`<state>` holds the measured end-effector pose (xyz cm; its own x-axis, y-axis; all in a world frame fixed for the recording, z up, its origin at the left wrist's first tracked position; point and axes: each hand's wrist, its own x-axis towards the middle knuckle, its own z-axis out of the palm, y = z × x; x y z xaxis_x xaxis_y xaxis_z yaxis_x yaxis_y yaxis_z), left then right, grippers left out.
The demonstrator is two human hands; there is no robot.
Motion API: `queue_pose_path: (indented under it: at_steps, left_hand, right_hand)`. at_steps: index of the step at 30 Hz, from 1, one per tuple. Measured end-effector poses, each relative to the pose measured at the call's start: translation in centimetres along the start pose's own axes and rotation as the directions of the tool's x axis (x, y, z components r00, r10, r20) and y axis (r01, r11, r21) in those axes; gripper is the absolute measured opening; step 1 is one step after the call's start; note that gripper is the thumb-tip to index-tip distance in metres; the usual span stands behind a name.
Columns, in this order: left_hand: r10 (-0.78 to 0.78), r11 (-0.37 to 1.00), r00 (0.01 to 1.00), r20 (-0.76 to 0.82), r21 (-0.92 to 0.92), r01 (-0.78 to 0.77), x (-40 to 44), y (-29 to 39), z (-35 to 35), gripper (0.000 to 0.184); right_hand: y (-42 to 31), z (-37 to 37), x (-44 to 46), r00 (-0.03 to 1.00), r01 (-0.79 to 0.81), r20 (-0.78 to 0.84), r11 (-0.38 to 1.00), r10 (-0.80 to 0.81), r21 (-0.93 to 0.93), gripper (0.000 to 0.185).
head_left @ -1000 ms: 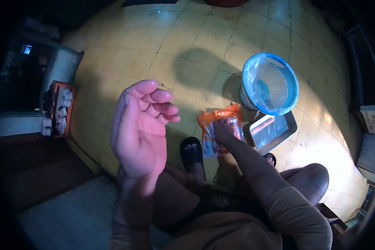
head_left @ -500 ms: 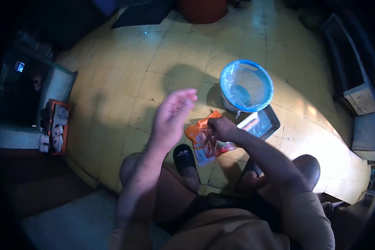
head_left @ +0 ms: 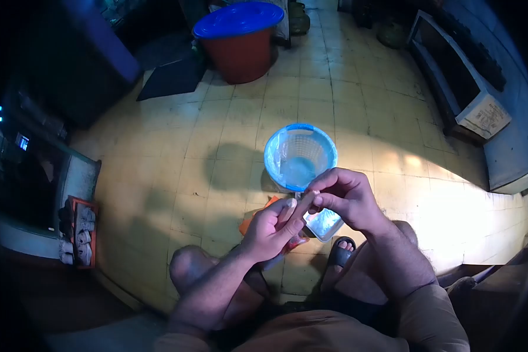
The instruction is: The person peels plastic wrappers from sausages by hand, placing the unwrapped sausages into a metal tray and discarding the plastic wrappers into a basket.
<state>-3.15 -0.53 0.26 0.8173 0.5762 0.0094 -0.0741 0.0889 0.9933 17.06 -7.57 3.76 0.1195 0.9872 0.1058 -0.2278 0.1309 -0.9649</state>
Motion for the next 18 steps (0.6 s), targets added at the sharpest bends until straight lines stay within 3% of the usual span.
queue_pose_path:
  at_steps: [1,3,4,7,9,11,18]
  left_hand:
    - [0.002,1.000,1.000,0.005,0.006,-0.002,0.4,0.2,-0.1,0.031]
    - [0.125,0.937,0.992,-0.008,0.331,-0.115,0.8,0.4,-0.3,0.022]
    - [0.227,0.894,0.974,-0.011,0.398,-0.204,1.2,0.0,-0.4,0.018]
    - [0.237,0.873,0.971,-0.001,0.439,-0.213,1.6,0.5,-0.5,0.015]
    - [0.212,0.862,0.977,0.007,0.469,-0.191,1.9,0.4,-0.7,0.014]
    - [0.333,0.721,0.939,0.089,0.618,-0.314,2.4,0.8,-0.8,0.018]
    - [0.412,0.711,0.910,0.035,0.613,-0.345,1.8,0.4,-0.6,0.026]
  right_hand:
    - [-0.1,-0.6,0.1,1.000,0.007,-0.003,1.000,-0.007,0.002,0.007]
    - [-0.3,-2.0,0.1,0.996,-0.026,0.088,0.982,0.009,0.185,0.009]
    - [-0.5,-2.6,0.0,0.993,-0.074,0.106,0.977,0.054,0.198,0.009]
    - [-1.3,-2.8,0.1,0.983,-0.169,0.099,0.976,0.156,0.135,0.008]
    - [-1.3,-2.9,0.0,0.985,-0.151,0.098,0.982,0.140,0.118,0.008]
    - [-1.2,-3.2,-0.2,0.990,-0.068,0.128,0.997,0.061,0.047,0.006]
    - [-0.5,-1.6,-0.5,0.999,-0.017,0.034,0.981,0.024,-0.193,0.007]
